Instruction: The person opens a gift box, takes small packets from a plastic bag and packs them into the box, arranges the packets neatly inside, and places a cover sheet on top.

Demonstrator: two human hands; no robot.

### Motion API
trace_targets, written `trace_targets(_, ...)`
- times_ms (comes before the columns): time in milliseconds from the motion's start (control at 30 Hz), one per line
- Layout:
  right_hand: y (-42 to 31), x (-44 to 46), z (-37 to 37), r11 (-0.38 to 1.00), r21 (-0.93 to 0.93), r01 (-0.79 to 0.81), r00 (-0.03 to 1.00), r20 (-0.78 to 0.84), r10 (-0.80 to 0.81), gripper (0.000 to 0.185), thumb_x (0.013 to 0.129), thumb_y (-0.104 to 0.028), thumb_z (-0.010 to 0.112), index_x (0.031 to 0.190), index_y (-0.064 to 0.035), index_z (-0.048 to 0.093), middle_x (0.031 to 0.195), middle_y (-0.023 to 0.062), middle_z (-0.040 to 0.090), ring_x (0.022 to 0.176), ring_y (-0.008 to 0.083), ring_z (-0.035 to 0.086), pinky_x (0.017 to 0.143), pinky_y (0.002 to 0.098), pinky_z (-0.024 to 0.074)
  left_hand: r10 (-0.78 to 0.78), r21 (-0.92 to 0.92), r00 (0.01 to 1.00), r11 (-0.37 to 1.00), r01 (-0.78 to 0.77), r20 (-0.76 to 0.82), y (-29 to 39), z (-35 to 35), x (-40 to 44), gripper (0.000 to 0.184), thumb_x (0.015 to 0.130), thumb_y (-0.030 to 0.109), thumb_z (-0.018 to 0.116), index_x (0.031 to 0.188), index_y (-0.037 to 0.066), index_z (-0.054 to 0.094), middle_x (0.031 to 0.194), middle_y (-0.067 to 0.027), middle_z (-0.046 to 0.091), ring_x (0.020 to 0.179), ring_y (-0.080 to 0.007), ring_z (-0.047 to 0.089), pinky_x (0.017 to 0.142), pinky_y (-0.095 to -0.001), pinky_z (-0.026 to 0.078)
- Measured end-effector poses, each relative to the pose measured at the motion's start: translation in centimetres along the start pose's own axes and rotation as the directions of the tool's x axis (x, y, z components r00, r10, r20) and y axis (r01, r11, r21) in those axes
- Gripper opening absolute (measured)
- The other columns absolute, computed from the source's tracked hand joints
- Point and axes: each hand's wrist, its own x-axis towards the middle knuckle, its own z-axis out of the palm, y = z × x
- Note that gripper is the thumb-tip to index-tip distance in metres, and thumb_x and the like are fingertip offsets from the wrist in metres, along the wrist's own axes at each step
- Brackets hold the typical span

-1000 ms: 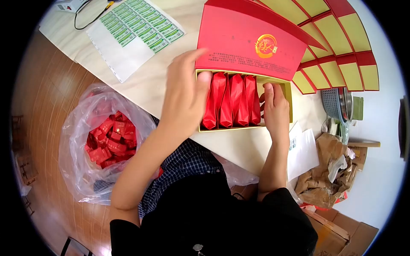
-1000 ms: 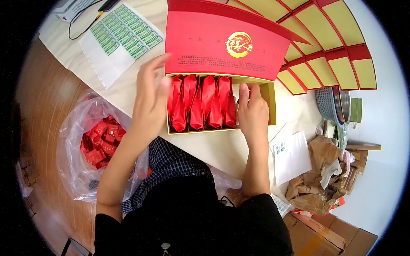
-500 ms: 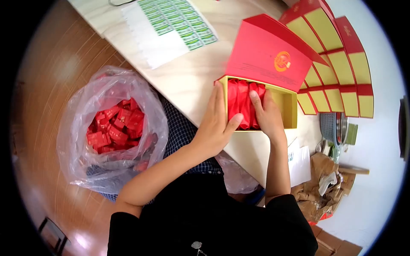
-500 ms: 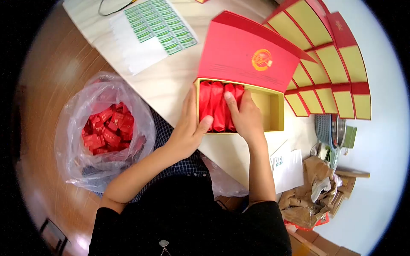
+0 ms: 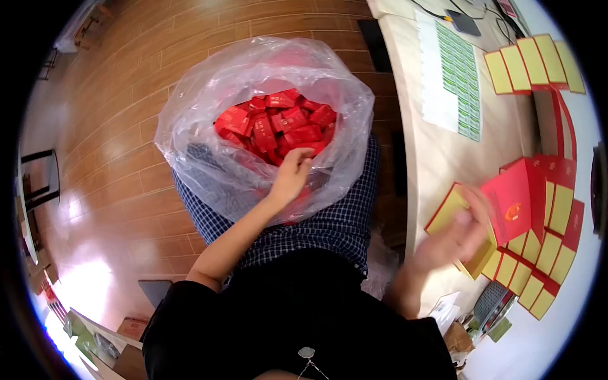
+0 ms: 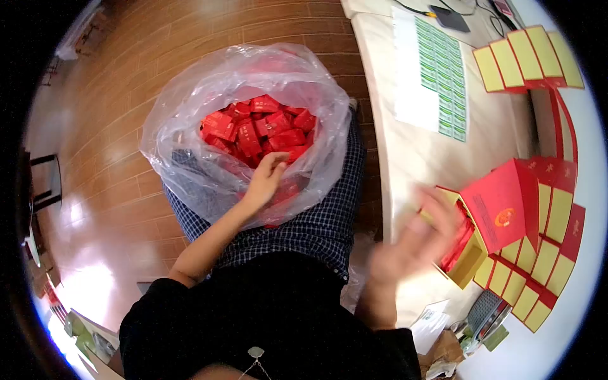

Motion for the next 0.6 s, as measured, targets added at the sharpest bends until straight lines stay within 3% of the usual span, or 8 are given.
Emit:
trace_targets(67,-0.4,-2.4,8.6,0.856,0.441,-0.270,0.937,0.326,0.128,0.017,0.089,-0.009,0.057,0.103,0.0000,0.061,0.094,0.0136,0.061,0.085,0.0207,0.059,0.080,0.0301,0.0462,-0.044,0.060,0.995,0.997,0.049,-0.086,-6.8,-2.6,-0.8,0.025,0.095,0.014,0.047,0.116,0.002,0.056,0.108,-0.0142,0.061,0.101,-0.0246,0.059,0.089,-0.0335,0.045)
trace_targets(167,1.5,-7.2,21.1,0.895,0.159,-0.417,0.579,0.805,0.127,0.026,0.088,-0.022,0.062,0.104,-0.0030,0.060,0.089,0.0114,0.065,0.077,0.0268,0.063,0.070,0.0355,0.0491,-0.225,-0.040,0.965,0.974,0.222,-0.131,-9.9,-5.6,-2.9,0.027,0.097,0.015,0.044,0.118,0.002,0.054,0.112,-0.0133,0.060,0.102,-0.0225,0.059,0.088,-0.0322,0.046)
trace_targets(267,6.6,-16.4,30.1,0.876,-0.003,-0.483,0.401,0.888,0.224,0.035,0.084,-0.031,0.065,0.106,-0.0037,0.061,0.089,0.0137,0.066,0.083,0.0305,0.064,0.075,0.0398,0.0501,-0.497,-0.510,0.865,0.764,0.395,-0.074,-9.1,-7.2,-4.6,0.030,0.100,0.015,0.039,0.127,0.005,0.048,0.114,-0.0120,0.059,0.101,-0.0186,0.059,0.085,-0.0287,0.048)
trace_targets(367,8.6,-20.7,33.2,0.988,-0.095,-0.119,0.468,0.873,0.140,0.044,0.079,-0.037,0.070,0.106,-0.0022,0.062,0.090,0.0211,0.066,0.086,0.0339,0.066,0.078,0.0429,0.0509,-0.518,-0.578,0.855,0.710,0.401,-0.043,-8.3,-7.8,-4.4,0.032,0.099,0.016,0.040,0.128,0.003,0.047,0.117,-0.0112,0.056,0.109,-0.0207,0.055,0.093,-0.0324,0.045)
trace_targets(433,10.0,-20.6,33.4,0.940,-0.331,-0.080,0.229,0.912,0.341,0.047,0.078,-0.039,0.070,0.104,-0.0006,0.063,0.092,0.0221,0.066,0.094,0.0370,0.064,0.081,0.0463,0.0502,-0.505,-0.622,0.862,0.688,0.374,-0.040,-8.7,-7.9,-4.1,0.034,0.098,0.016,0.043,0.129,0.002,0.046,0.117,-0.0116,0.056,0.108,-0.0208,0.056,0.093,-0.0324,0.045)
trace_targets(467,10.5,-20.8,32.9,0.958,-0.249,-0.140,0.450,0.846,0.286,0.039,0.079,-0.033,0.070,0.099,0.0005,0.063,0.089,0.0234,0.066,0.085,0.0349,0.067,0.074,0.0441,0.0529,-0.537,-0.634,0.843,0.661,0.401,-0.027,-8.8,-7.9,-3.9,0.038,0.097,0.019,0.047,0.131,0.002,0.043,0.117,-0.0121,0.056,0.108,-0.0208,0.055,0.093,-0.0325,0.045)
trace_targets(567,11.6,-17.9,31.7,0.511,-0.203,-0.836,0.131,0.829,0.543,0.020,0.088,-0.014,0.063,0.099,0.0022,0.060,0.087,0.0181,0.066,0.058,0.0274,0.067,0.054,0.0336,0.0567,-0.538,-0.644,0.843,0.651,0.401,-0.020,-8.1,-7.7,-3.2,0.049,0.095,0.024,0.054,0.135,0.002,0.038,0.121,-0.0132,0.054,0.110,-0.0211,0.054,0.095,-0.0330,0.044)
trace_targets(600,10.0,-15.3,30.0,0.278,-0.200,-0.939,-0.003,0.816,0.579,0.016,0.090,-0.012,0.060,0.093,0.0035,0.055,0.083,0.0160,0.065,0.081,0.0257,0.069,0.064,0.0296,0.0581,-0.508,-0.628,0.861,0.681,0.377,-0.034,-7.8,-7.7,-3.0,0.056,0.093,0.027,0.059,0.138,0.002,0.034,0.124,-0.0140,0.053,0.112,-0.0215,0.053,0.096,-0.0333,0.043)
